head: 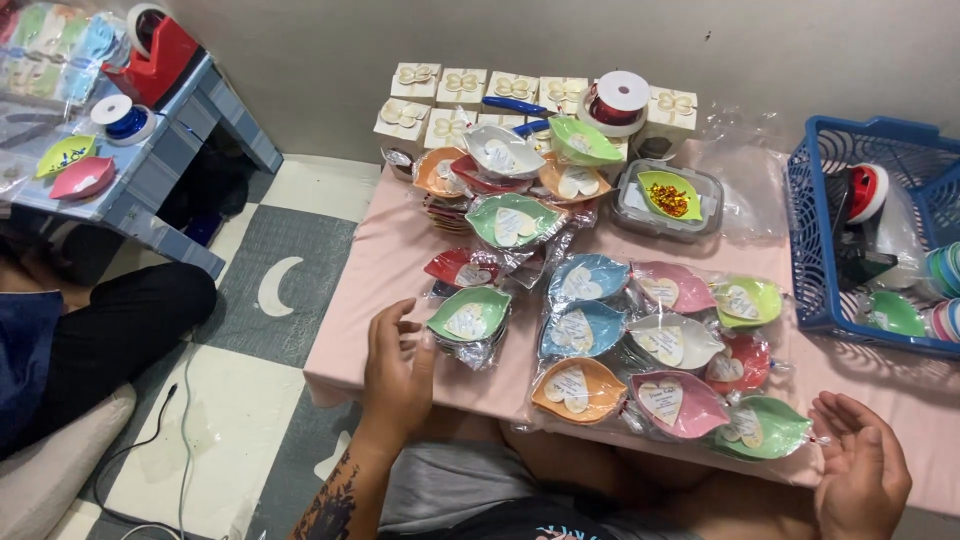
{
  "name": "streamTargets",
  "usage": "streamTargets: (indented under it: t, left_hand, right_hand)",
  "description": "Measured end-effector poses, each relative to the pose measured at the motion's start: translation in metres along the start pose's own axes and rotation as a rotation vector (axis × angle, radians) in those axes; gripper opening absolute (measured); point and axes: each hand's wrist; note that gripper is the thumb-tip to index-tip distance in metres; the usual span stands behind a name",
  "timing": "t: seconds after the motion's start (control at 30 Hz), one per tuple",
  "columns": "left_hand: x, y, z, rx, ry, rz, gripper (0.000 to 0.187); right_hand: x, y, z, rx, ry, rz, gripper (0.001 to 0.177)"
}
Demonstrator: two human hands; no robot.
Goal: Packing small leaf-shaped decorative bowls into individual plastic bags for retail or shipping.
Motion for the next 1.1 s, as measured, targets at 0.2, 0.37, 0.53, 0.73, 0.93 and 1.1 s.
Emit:
streamTargets:
  t: [0.2, 0.37, 0.53, 0.73, 0.93, 1.1]
  left_hand:
    - [0.009, 0.002, 0.004, -0.216, -0.294, 0.073, 0.055]
    - [0.004, 0.007, 0.001, -0.24, -0.153, 0.232, 0.052]
    - [0.025, -0.008, 0.006, -0.397, -0.243, 0.114, 0.042]
    - [0.007, -0.016, 0.033, -0.148, -0.271, 0.154, 0.035]
    - [-0.01, -0.003, 0.089, -0.242, -0.349, 0.219, 0.065]
    - [-0.002, 0.011, 0.094, -0.306, -0.323, 0.224, 0.063]
  right_hand:
    - [0.001, 0.001, -0.001, 0.012, 0.0, -0.053, 0.04]
    - [-0.004, 0.005, -0.002, 0.014, -0.008, -0.076, 0.039]
    - [-0.006, 0.004, 0.0, -0.014, 0.01, -0.083, 0.039]
    - [0.012, -0.008, 0.001, -0.035, -0.02, -0.073, 0.04]
    - [0.012, -0.007, 0.001, -0.028, -0.015, -0.099, 0.038]
    - [0.005, -0.001, 0.0, -0.001, 0.002, -0.116, 0.034]
Point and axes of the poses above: each hand's wrist, its own z-axis towards the middle knuckle, its own y-axis out of the palm, x = y × z
